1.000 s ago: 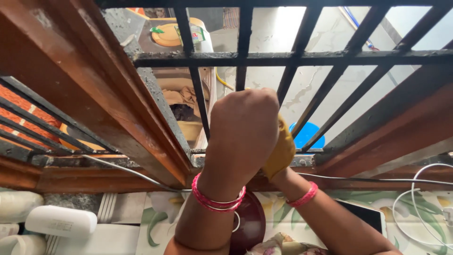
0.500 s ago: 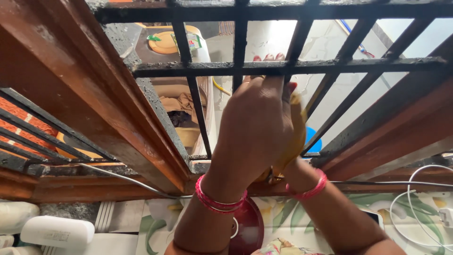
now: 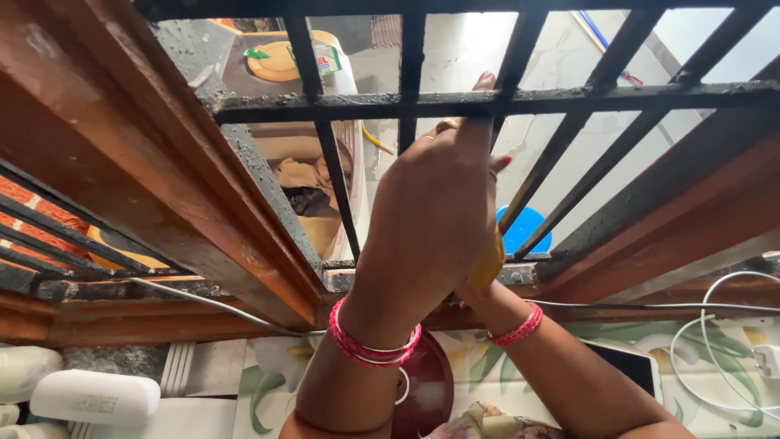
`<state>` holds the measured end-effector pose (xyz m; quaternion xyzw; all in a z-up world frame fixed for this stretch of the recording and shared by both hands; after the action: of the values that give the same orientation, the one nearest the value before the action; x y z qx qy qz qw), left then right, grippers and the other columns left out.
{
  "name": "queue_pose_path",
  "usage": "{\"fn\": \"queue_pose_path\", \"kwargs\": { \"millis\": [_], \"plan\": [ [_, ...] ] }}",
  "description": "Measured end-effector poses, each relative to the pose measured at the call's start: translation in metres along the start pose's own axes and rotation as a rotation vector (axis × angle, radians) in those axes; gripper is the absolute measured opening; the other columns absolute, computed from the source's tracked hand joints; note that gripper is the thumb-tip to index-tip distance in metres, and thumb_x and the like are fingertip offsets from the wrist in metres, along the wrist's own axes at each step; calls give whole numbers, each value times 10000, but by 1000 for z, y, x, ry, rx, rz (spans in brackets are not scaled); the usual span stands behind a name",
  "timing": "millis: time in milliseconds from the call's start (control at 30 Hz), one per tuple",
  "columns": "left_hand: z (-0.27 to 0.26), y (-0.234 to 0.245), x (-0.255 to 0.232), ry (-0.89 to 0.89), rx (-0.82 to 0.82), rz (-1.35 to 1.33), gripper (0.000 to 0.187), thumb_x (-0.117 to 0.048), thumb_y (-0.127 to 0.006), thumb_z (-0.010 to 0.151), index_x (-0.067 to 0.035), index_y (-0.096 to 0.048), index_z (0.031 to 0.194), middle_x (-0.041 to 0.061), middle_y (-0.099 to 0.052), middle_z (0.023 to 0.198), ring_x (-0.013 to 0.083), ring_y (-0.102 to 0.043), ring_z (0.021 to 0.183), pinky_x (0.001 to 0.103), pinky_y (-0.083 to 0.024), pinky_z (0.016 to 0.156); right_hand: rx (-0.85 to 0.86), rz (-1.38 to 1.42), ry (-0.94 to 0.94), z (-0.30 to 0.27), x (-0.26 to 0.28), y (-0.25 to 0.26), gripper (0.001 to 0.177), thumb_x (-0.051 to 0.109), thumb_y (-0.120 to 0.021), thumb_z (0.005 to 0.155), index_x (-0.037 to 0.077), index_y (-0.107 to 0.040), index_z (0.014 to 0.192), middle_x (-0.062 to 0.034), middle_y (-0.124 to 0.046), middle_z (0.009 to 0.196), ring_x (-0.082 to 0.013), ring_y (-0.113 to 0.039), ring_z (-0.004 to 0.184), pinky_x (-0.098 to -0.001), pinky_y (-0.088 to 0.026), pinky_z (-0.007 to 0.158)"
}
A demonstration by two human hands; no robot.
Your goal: Cleaning the security bars of a window using a cloth.
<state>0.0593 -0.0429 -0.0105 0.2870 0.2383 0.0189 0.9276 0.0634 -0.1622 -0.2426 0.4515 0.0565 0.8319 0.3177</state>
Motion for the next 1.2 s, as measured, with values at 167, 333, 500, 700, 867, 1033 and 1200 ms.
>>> {"fn": "queue_pose_path", "kwargs": {
  "millis": [167, 333, 500, 700, 867, 1033, 1200],
  "plan": [
    [2, 1, -2, -16, -75, 102, 129, -58, -614, 1026, 3, -576, 1133, 150, -683, 833, 321, -701, 792, 409, -555, 679, 27, -201, 108, -52, -79, -23, 584, 223, -566, 1059, 50, -344, 1570, -170, -388, 1622, -326, -352, 1515, -426, -269, 1249],
    [4, 0, -2, -28, -74, 104, 137, -31, -607, 991, 14, -563, 1113, 159, -677, 807, 329, -697, 769, 406, -548, 638, 11, -180, 42, -84, -131, -29, 537, 206, -537, 1077, 41, -373, 1561, -166, -426, 1607, -316, -392, 1500, -415, -307, 1240],
    [6, 2, 2, -36, -76, 121, 135, -63, -618, 999, 9, -556, 1096, 161, -682, 809, 333, -706, 774, 415, -555, 649, -85, -191, 74, -44, -55, -4, 526, 209, -536, 1069, 71, -403, 1559, -132, -456, 1611, -290, -427, 1507, -401, -343, 1241],
    [8, 4, -1, -26, 20, 37, 225, -158, -647, 988, 3, -565, 1122, 175, -680, 770, 361, -693, 741, 457, -529, 611, -67, 206, -67, 18, -16, 13, 615, 248, -567, 1087, 30, -315, 1604, -164, -412, 1613, -287, -400, 1492, -400, -342, 1228],
    [6, 5, 5, 20, -37, 49, 205, -236, -640, 1052, -41, -592, 1093, 149, -697, 810, 343, -689, 771, 451, -522, 655, -81, 354, -228, 35, -29, 21, 642, 265, -593, 1089, 40, -322, 1625, -144, -445, 1601, -263, -432, 1510, -370, -367, 1247],
    [1, -8, 12, -17, 36, -19, 286, -177, -648, 1004, 30, -556, 1179, 162, -685, 839, 349, -690, 812, 449, -530, 710, -36, 303, -174, 4, -48, 9, 633, 265, -588, 1084, 46, -325, 1617, -148, -426, 1614, -271, -410, 1520, -381, -354, 1250],
    [6, -4, 2, 4, 30, 21, 318, -204, -691, 999, 34, -562, 1167, 181, -671, 844, 369, -683, 787, 455, -528, 681, 0, 239, -81, -22, -64, -3, 622, 265, -581, 1078, 54, -328, 1606, -153, -401, 1630, -280, -382, 1532, -394, -336, 1253]
  ]
}}
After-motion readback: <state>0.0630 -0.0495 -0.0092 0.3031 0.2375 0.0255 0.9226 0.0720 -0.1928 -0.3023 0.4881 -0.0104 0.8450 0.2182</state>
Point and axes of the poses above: each hand's wrist, its own z-axis towards the middle knuckle, its own y-axis out of the back of the hand, x = y × z, the point moved 5 cm from there along z, towards the middle knuckle
